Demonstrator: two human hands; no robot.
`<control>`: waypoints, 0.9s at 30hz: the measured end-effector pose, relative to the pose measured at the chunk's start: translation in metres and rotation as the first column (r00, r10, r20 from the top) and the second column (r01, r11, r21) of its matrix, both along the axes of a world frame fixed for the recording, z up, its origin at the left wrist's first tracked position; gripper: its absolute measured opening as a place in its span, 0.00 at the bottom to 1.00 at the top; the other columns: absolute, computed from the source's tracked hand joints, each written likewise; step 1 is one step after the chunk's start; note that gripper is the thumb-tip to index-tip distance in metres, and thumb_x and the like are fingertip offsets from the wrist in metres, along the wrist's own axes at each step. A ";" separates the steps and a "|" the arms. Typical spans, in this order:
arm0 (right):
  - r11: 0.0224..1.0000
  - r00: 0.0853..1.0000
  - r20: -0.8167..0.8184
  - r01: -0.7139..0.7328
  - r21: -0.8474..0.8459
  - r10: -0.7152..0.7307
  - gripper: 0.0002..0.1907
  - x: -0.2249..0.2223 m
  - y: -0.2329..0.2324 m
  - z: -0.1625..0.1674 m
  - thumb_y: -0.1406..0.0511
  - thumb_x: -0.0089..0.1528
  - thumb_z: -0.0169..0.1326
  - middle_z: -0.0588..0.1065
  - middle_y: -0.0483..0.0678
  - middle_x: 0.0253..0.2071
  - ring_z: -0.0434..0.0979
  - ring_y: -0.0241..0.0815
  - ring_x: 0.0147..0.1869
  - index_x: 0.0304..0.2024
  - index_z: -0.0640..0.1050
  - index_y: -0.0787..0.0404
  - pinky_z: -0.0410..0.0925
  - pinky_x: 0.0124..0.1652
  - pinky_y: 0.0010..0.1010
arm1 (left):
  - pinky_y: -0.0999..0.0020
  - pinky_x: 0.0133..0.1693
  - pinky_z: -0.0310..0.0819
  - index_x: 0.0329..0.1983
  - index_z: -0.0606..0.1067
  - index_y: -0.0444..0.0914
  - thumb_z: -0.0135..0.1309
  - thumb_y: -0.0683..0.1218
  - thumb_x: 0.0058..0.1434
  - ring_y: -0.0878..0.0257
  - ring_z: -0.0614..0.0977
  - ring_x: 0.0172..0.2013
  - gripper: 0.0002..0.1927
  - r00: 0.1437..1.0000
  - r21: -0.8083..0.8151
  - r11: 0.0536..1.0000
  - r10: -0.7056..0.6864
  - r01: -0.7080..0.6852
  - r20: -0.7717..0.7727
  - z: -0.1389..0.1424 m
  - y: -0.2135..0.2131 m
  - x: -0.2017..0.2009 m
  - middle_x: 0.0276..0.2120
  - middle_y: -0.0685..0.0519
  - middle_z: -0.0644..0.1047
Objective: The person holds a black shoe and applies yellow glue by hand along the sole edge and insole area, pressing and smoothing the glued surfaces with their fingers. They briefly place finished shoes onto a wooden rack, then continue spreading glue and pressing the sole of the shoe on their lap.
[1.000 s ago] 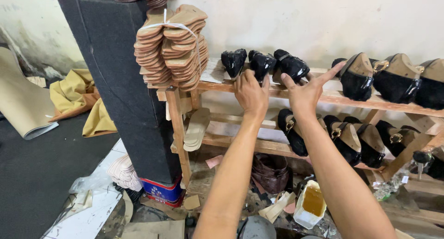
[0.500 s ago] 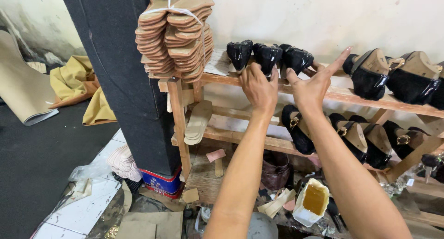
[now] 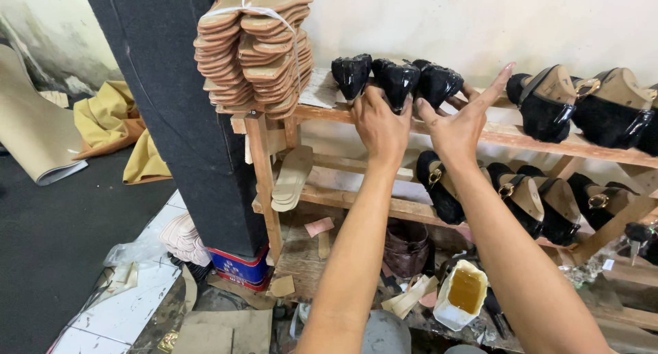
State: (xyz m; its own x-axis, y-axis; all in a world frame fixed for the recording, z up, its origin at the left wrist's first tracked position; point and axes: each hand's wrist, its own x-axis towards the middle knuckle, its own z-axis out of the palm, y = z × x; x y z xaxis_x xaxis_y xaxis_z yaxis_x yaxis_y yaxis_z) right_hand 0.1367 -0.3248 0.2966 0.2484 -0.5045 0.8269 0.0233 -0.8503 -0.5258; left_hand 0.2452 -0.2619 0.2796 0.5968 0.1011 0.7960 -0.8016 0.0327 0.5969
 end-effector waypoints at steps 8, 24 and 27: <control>0.999 0.998 0.044 -0.046 -0.010 0.047 0.72 0.002 0.004 -0.003 0.71 0.61 0.71 0.68 0.70 0.68 0.80 0.54 0.64 0.77 0.23 0.55 0.72 0.59 0.40 | 0.49 0.54 0.68 0.42 0.69 0.34 0.70 0.49 0.49 0.44 0.76 0.48 0.25 0.999 0.039 0.998 -0.044 0.043 0.015 -0.002 0.006 0.000 0.39 0.44 0.77; 0.999 0.999 0.045 0.030 0.030 -0.031 0.73 -0.002 0.009 -0.001 0.74 0.58 0.71 0.35 0.74 0.80 0.43 0.69 0.85 0.76 0.23 0.58 0.67 0.66 0.43 | 0.49 0.54 0.68 0.41 0.69 0.34 0.72 0.49 0.46 0.43 0.75 0.49 0.27 0.997 0.069 0.996 -0.066 0.063 0.039 -0.006 0.011 0.000 0.38 0.42 0.77; 0.992 0.992 -0.006 0.126 -0.033 -0.126 0.74 -0.006 0.014 0.000 0.73 0.61 0.75 0.36 0.75 0.80 0.43 0.70 0.85 0.74 0.22 0.59 0.54 0.75 0.49 | 0.49 0.54 0.68 0.42 0.69 0.34 0.71 0.49 0.47 0.44 0.75 0.49 0.27 0.997 0.087 0.994 -0.067 0.062 0.049 -0.006 0.011 -0.002 0.38 0.42 0.77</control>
State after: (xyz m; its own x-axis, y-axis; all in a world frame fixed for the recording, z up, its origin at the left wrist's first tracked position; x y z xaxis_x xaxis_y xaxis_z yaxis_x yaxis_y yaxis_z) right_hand 0.1307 -0.3113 0.2969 0.1914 -0.5048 0.8418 -0.0890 -0.8630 -0.4973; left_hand 0.2436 -0.2508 0.2733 0.5576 -0.0060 0.8301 -0.8294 0.0359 0.5575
